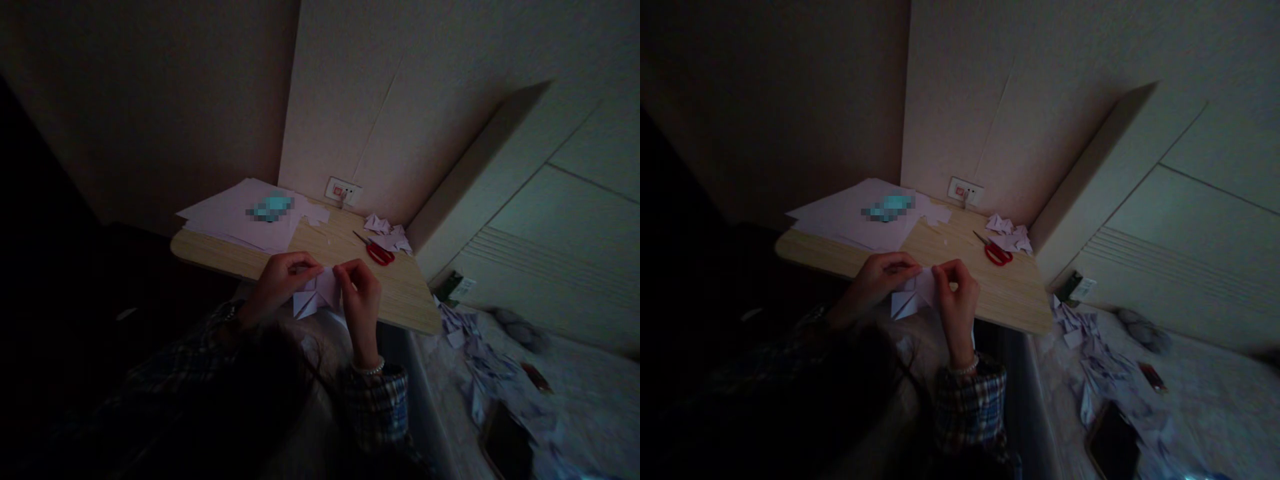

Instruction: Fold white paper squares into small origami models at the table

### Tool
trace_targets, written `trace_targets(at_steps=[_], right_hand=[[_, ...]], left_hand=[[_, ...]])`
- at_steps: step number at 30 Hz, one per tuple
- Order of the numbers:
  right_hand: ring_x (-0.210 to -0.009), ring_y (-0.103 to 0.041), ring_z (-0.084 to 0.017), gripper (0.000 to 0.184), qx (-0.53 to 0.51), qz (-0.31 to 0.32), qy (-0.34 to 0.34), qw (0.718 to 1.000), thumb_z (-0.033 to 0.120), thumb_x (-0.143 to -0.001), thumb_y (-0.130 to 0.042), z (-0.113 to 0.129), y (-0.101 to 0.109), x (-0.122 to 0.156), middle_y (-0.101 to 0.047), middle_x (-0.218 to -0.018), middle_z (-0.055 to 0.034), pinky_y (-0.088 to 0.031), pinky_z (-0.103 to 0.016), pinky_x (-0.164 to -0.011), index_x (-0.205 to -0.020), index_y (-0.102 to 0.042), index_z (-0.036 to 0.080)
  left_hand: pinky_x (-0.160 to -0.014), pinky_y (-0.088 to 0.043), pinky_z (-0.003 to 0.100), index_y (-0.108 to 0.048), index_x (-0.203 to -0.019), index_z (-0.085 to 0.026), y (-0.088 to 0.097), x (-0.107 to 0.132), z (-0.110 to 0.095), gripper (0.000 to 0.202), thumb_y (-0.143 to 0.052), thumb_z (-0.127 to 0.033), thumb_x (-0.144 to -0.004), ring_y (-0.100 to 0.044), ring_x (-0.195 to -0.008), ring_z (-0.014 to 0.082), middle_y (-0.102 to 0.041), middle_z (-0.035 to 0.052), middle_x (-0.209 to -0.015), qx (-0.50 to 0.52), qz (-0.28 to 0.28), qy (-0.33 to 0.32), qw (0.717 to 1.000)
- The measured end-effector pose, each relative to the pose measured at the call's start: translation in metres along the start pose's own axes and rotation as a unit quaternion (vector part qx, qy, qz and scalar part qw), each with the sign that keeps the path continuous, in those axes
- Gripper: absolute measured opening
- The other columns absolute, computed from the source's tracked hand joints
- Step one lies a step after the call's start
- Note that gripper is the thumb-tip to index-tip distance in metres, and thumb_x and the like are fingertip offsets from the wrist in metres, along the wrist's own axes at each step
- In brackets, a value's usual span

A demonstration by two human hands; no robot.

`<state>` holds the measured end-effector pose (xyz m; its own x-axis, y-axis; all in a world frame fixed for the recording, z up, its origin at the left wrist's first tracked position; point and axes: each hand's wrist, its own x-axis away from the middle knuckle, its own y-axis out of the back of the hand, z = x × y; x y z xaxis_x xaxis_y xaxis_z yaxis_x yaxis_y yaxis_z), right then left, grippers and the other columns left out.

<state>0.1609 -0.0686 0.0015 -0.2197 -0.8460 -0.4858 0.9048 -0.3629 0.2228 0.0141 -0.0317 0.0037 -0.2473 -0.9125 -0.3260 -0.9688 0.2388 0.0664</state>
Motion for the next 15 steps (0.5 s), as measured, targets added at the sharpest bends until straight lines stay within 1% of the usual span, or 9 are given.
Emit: trace_targets(at_steps=[2,4,5,7,9,11,13,15], right_hand=[[-0.059,-0.050,-0.011,0.017,-0.006,-0.024,-0.003,1.000,0.030,-0.081,-0.059,-0.001,0.001,0.000,-0.054,-0.061,0.0043,-0.036,-0.023,-0.056,-0.068,-0.055,0.019],[-0.059,-0.049,-0.011,0.018,-0.011,-0.045,-0.001,0.999,0.030,-0.082,-0.059,-0.001,0.001,-0.001,-0.054,-0.061,0.0043,-0.035,-0.023,-0.056,-0.068,-0.055,0.018],[-0.059,-0.049,-0.011,0.019,-0.014,-0.050,0.000,0.999,0.031,-0.082,-0.058,-0.001,0.001,-0.001,-0.054,-0.061,0.0043,-0.035,-0.024,-0.056,-0.068,-0.055,0.018],[-0.060,-0.049,-0.011,0.018,-0.023,-0.051,-0.001,0.998,0.031,-0.082,-0.059,-0.002,0.001,-0.001,-0.054,-0.062,0.0041,-0.036,-0.024,-0.056,-0.068,-0.055,0.018],[-0.061,-0.050,-0.011,0.017,-0.030,-0.046,-0.001,0.998,0.030,-0.081,-0.059,-0.001,0.001,-0.001,-0.055,-0.062,0.0038,-0.038,-0.024,-0.057,-0.068,-0.055,0.018],[-0.062,-0.051,-0.012,0.017,-0.035,-0.039,0.003,0.999,0.030,-0.082,-0.059,-0.001,0.000,-0.001,-0.055,-0.063,0.0035,-0.039,-0.024,-0.059,-0.069,-0.055,0.019],[-0.065,-0.053,-0.012,0.015,-0.043,-0.033,0.017,0.998,0.031,-0.083,-0.057,-0.001,0.000,0.000,-0.057,-0.067,0.0024,-0.042,-0.024,-0.061,-0.073,-0.057,0.019],[-0.069,-0.056,-0.013,0.013,-0.062,-0.026,0.035,0.997,0.031,-0.086,-0.054,-0.001,0.000,0.000,-0.060,-0.075,0.0005,-0.045,-0.025,-0.065,-0.081,-0.059,0.020]], left_hand=[[-0.068,-0.049,0.025,-0.066,-0.072,-0.015,0.000,-0.001,0.001,0.022,-0.073,-0.033,-0.062,-0.063,-0.074,0.0165,-0.068,0.0022,-0.077,0.046,-0.008,0.024,0.999],[-0.067,-0.050,0.025,-0.065,-0.083,-0.015,0.001,-0.003,0.002,0.032,-0.077,-0.028,-0.057,-0.064,-0.076,0.0167,-0.069,0.0022,-0.083,0.092,-0.012,0.055,0.994],[-0.065,-0.050,0.025,-0.064,-0.090,-0.016,0.000,-0.003,0.003,0.039,-0.078,-0.026,-0.055,-0.065,-0.075,0.0167,-0.069,0.0016,-0.082,0.112,-0.006,0.074,0.991],[-0.060,-0.049,0.024,-0.061,-0.097,-0.016,0.000,-0.004,0.005,0.048,-0.078,-0.024,-0.053,-0.065,-0.068,0.0162,-0.068,-0.0002,-0.075,0.139,0.019,0.113,0.984],[-0.055,-0.047,0.023,-0.060,-0.098,-0.015,-0.001,-0.004,0.007,0.049,-0.078,-0.023,-0.053,-0.064,-0.061,0.0150,-0.067,-0.0016,-0.068,0.154,0.045,0.144,0.977],[-0.054,-0.047,0.022,-0.061,-0.094,-0.015,-0.002,-0.003,0.009,0.046,-0.079,-0.023,-0.053,-0.063,-0.059,0.0140,-0.068,-0.0014,-0.068,0.168,0.052,0.155,0.972],[-0.057,-0.048,0.022,-0.061,-0.092,-0.015,-0.001,-0.003,0.011,0.044,-0.080,-0.023,-0.053,-0.064,-0.061,0.0139,-0.070,-0.0004,-0.071,0.184,0.033,0.151,0.971],[-0.058,-0.048,0.023,-0.060,-0.092,-0.015,0.000,-0.004,0.012,0.044,-0.080,-0.025,-0.054,-0.065,-0.062,0.0141,-0.071,0.0003,-0.074,0.198,-0.010,0.143,0.970]])
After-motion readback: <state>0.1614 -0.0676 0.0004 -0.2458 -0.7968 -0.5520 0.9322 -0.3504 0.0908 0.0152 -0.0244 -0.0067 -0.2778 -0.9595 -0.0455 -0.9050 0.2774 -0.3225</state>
